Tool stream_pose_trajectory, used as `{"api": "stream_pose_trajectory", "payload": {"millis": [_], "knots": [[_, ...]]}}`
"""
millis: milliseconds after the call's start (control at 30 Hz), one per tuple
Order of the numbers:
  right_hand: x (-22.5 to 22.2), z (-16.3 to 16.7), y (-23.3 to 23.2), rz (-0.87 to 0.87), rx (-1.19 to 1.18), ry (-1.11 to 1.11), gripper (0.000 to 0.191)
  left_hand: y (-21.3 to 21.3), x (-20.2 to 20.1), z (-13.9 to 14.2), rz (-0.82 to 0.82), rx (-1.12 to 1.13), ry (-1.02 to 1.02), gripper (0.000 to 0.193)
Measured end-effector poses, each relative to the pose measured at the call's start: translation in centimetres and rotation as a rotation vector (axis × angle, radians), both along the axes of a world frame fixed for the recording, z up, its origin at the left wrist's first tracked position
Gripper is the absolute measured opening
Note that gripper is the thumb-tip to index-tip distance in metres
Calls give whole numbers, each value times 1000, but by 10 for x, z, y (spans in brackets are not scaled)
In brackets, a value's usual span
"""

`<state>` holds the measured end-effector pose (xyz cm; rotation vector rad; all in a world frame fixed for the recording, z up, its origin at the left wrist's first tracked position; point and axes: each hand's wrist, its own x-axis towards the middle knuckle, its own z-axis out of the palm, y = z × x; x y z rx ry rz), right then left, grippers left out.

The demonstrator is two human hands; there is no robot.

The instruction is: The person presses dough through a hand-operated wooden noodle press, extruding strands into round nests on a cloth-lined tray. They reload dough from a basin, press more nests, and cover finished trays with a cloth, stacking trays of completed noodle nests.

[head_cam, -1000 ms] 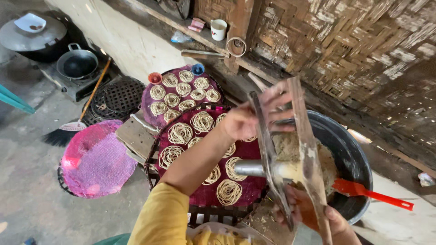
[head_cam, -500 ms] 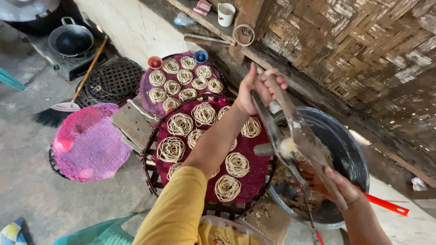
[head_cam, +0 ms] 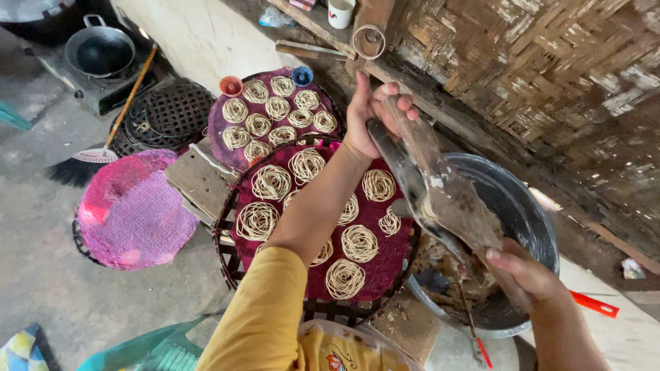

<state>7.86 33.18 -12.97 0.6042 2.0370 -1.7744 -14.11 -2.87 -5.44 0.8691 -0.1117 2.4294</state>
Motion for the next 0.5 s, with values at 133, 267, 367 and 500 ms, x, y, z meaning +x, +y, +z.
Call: {"api": "stream_pose_trajectory", "payload": {"millis": [133,267,367,500], "knots": [[17,-5,0,129,-115,14,79,-2,10,-6,36,-34,-14,68],[22,8,10,54,-35,-30,79,9,16,-10,-20,5,-54,67],[8,14,7,160,47,59,76,9,6,-1,2,-5,-52,66],[-2,5,-13,122,88,101,77,-9,-1,7,39,-89,-57,67]]}}
